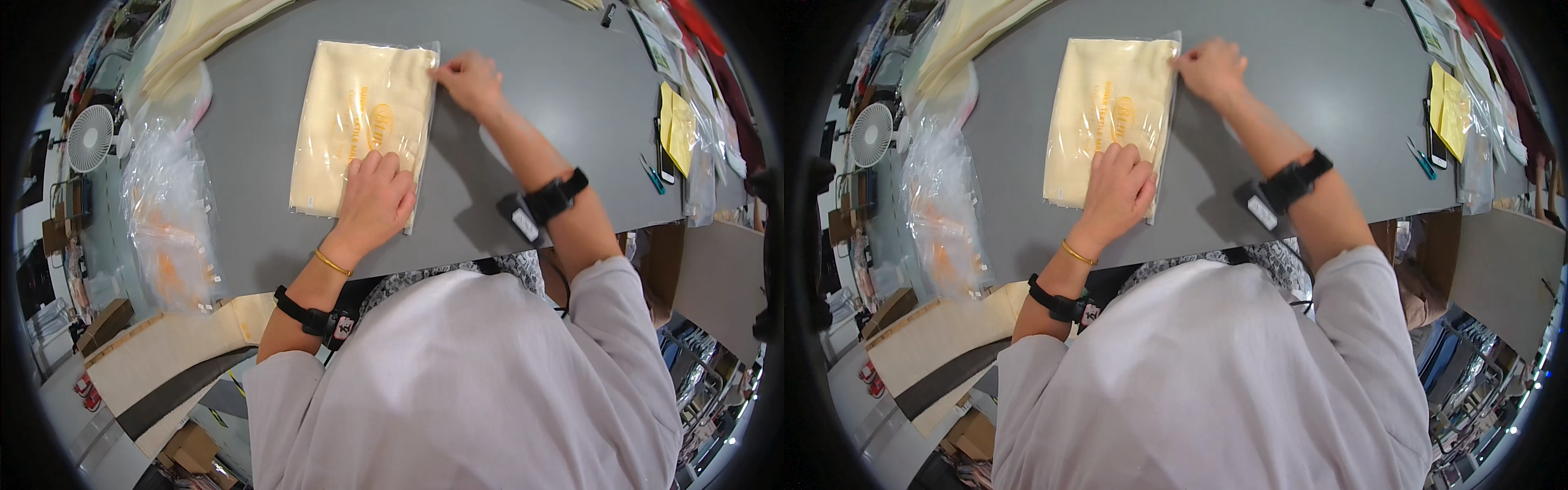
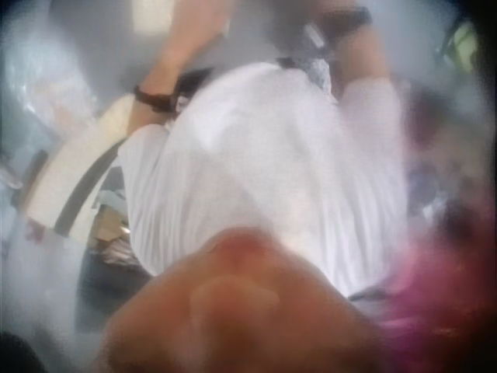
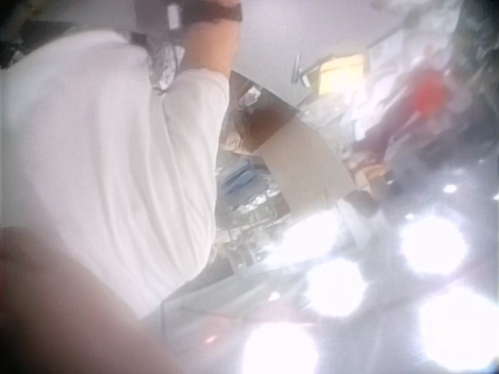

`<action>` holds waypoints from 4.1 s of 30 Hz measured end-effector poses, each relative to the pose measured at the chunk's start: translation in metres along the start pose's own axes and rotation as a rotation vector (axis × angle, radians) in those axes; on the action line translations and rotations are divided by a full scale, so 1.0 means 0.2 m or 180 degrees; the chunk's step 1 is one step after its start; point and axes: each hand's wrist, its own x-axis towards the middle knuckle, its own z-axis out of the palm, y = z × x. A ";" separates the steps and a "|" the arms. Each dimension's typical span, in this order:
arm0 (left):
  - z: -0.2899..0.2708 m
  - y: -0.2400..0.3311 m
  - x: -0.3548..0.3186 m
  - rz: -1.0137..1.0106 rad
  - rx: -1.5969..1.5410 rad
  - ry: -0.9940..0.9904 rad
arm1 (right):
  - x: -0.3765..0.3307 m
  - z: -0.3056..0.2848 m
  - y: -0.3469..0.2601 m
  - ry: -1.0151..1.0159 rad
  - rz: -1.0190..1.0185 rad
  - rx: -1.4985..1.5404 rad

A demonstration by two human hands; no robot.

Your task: The person repeatedly folds light-colored fabric pieces on a table and places them into clear plastic bags. The person handles the fabric and bags by hand, smoothing and folding each piece before bagging it.

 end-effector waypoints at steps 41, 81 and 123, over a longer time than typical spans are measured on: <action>-1.17 -1.43 -0.32 -0.1785 0.2530 0.0945 | -0.94 -0.12 -0.14 -0.0808 -0.3074 -0.0495; -0.42 -1.14 0.49 -0.0531 0.0864 0.0139 | 0.43 -0.65 0.80 0.1334 -0.1058 -0.0358; -0.64 -0.70 -0.28 -0.1231 -0.1380 -0.0272 | -0.45 -1.10 0.80 -0.0624 -0.0813 0.0911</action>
